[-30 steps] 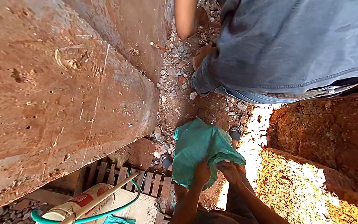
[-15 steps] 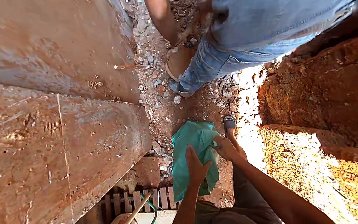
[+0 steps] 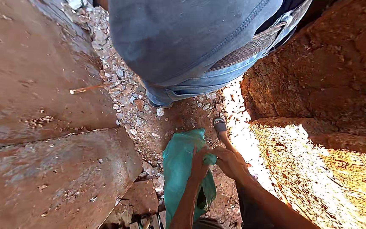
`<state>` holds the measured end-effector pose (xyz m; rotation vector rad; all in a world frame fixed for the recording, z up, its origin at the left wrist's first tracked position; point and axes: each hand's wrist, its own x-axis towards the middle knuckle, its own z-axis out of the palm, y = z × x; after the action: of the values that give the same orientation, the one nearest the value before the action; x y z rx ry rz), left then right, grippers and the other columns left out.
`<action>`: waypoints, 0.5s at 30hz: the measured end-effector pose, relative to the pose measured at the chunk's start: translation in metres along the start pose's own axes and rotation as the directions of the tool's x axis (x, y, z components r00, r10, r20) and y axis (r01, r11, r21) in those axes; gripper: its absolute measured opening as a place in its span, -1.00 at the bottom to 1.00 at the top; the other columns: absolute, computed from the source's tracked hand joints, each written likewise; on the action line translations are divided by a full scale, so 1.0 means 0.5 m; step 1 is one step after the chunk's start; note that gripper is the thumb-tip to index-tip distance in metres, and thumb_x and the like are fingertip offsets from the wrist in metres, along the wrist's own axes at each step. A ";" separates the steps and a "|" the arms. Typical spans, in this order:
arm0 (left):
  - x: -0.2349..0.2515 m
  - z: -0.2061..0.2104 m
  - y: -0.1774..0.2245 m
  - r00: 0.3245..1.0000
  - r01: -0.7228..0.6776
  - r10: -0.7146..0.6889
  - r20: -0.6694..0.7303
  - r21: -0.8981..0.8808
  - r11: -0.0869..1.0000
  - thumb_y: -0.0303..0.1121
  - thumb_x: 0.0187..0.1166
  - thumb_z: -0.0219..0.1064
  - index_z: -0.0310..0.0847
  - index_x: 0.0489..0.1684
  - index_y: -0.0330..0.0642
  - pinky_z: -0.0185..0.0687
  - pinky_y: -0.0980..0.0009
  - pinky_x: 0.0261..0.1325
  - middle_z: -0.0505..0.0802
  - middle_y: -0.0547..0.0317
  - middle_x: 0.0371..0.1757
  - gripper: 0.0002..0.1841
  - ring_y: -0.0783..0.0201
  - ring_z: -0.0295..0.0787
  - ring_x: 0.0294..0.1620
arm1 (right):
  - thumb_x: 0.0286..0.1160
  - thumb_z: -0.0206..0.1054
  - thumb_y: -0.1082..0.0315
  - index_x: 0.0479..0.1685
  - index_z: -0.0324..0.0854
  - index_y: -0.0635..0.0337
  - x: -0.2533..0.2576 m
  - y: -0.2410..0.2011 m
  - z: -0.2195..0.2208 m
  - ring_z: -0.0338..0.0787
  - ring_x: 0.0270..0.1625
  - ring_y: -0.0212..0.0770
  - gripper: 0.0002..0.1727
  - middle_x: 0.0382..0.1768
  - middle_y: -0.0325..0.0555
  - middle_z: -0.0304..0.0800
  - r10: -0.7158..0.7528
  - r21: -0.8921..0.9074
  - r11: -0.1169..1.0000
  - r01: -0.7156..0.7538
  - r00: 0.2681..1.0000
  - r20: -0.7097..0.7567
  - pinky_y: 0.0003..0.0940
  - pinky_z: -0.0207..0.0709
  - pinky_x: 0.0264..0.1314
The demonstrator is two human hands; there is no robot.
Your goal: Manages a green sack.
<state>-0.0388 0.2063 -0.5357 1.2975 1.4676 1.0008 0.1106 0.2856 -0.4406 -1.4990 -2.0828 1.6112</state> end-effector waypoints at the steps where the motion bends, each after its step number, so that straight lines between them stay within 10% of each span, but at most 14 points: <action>1: -0.002 -0.006 0.007 0.999 0.025 -0.025 0.037 -0.002 1.000 -0.27 0.52 0.24 0.75 0.18 -0.40 -0.21 -0.27 0.83 0.87 -0.16 0.22 -0.58 -0.10 0.68 0.47 | 0.62 0.25 0.39 0.03 0.86 0.25 -0.003 0.030 0.003 0.83 0.12 -0.16 -0.73 0.02 0.00 0.88 -0.003 0.076 0.997 0.007 0.999 -0.043 -0.17 0.66 0.29; 4: 0.000 -0.011 0.035 0.983 0.161 -0.161 0.087 0.014 0.987 -0.24 0.53 0.37 0.70 0.19 -0.47 -0.09 -0.15 0.85 0.83 -0.27 0.25 -0.56 -0.26 0.52 0.58 | 0.57 0.19 0.42 -0.27 0.78 0.33 0.001 0.050 0.014 0.74 -0.18 -0.35 -0.75 -0.26 -0.08 0.78 0.008 0.209 0.978 0.015 0.994 -0.111 -0.39 0.65 0.00; 9: 0.023 -0.064 0.070 0.835 0.521 -0.488 0.256 -0.079 0.850 -0.20 0.73 0.28 0.25 0.66 -0.55 0.19 0.11 0.79 0.35 -0.46 0.72 -0.33 -0.15 0.29 0.76 | 0.63 0.21 0.30 -0.29 0.76 0.29 0.059 0.003 0.031 0.78 -0.18 -0.22 -0.72 -0.30 -0.06 0.78 0.029 0.080 0.996 -0.027 0.999 -0.027 -0.14 0.68 0.01; 15: 0.024 -0.080 0.009 0.812 0.551 -0.458 0.361 -0.218 0.806 -0.22 0.79 0.21 0.46 0.48 -0.45 0.57 0.15 0.46 0.80 -0.23 0.20 -0.52 0.09 0.77 0.24 | 0.69 0.23 0.40 -0.06 0.76 0.35 0.068 0.002 0.059 0.79 -0.31 -0.37 -0.78 -0.33 -0.12 0.83 0.202 0.202 0.961 -0.191 0.979 -0.037 -0.35 0.73 -0.11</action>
<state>-0.0767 0.2185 -0.5225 0.7147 1.2642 0.6121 0.0763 0.2906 -0.4692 -1.7036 -1.7326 1.7585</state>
